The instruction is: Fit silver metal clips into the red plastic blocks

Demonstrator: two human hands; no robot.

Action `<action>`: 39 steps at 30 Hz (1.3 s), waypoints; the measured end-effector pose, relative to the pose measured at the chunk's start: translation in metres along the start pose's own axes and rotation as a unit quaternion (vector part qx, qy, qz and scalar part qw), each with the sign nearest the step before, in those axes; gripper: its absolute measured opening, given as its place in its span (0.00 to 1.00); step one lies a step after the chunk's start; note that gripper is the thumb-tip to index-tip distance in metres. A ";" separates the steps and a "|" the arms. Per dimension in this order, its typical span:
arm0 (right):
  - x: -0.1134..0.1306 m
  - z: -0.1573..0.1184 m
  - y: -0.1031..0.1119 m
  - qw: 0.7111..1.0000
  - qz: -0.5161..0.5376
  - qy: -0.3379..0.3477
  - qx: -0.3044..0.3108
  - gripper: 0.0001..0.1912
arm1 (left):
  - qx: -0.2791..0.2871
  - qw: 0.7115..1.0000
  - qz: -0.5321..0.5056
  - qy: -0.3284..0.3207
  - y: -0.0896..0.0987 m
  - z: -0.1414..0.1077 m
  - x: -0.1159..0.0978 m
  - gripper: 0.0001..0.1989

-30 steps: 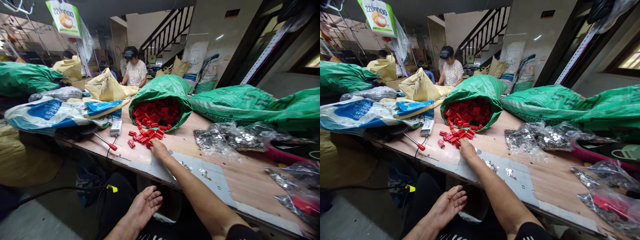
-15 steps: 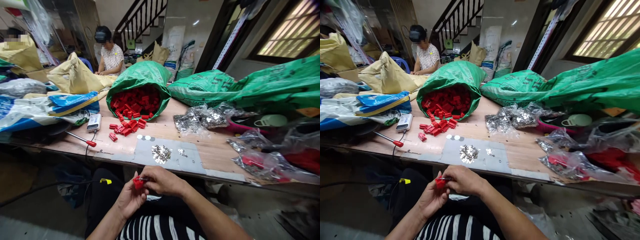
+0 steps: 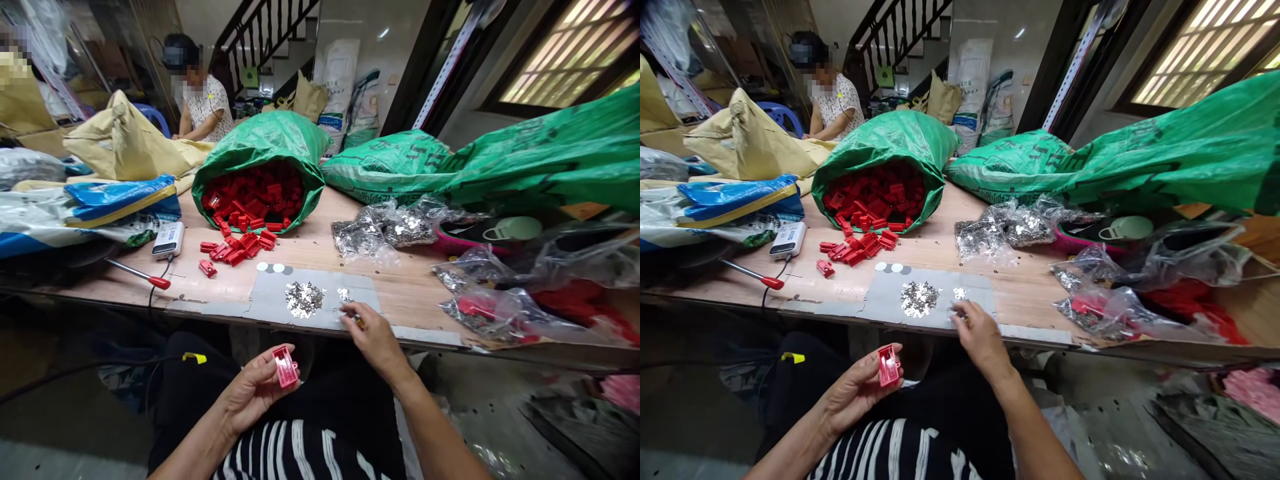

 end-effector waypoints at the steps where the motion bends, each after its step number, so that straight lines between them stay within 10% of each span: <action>1: -0.013 0.004 0.007 0.999 -0.038 -0.015 -0.029 0.08 | -0.006 1.000 0.000 -0.009 -0.001 0.001 0.001 0.21; 20: -0.039 0.028 0.018 0.989 -0.150 -0.007 0.005 0.08 | -0.097 0.948 0.179 -0.245 -0.033 0.006 -0.017 0.18; 34: 0.039 -0.001 -0.004 0.993 0.103 0.005 0.056 0.10 | -0.145 0.772 0.393 -0.478 -0.046 -0.006 -0.028 0.15; 39: 0.066 -0.004 -0.023 0.988 0.117 0.068 0.081 0.07 | -0.135 0.755 0.391 -0.510 -0.048 -0.009 -0.031 0.17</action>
Point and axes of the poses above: each hand's wrist, its own z-axis towards the middle knuckle, its own y-axis out of the back of the hand, x = y × z, the point moved 2 cm from there along z, towards the middle knuckle, and after that the axes turned 7 degrees about -x, right-handed, at the moved point
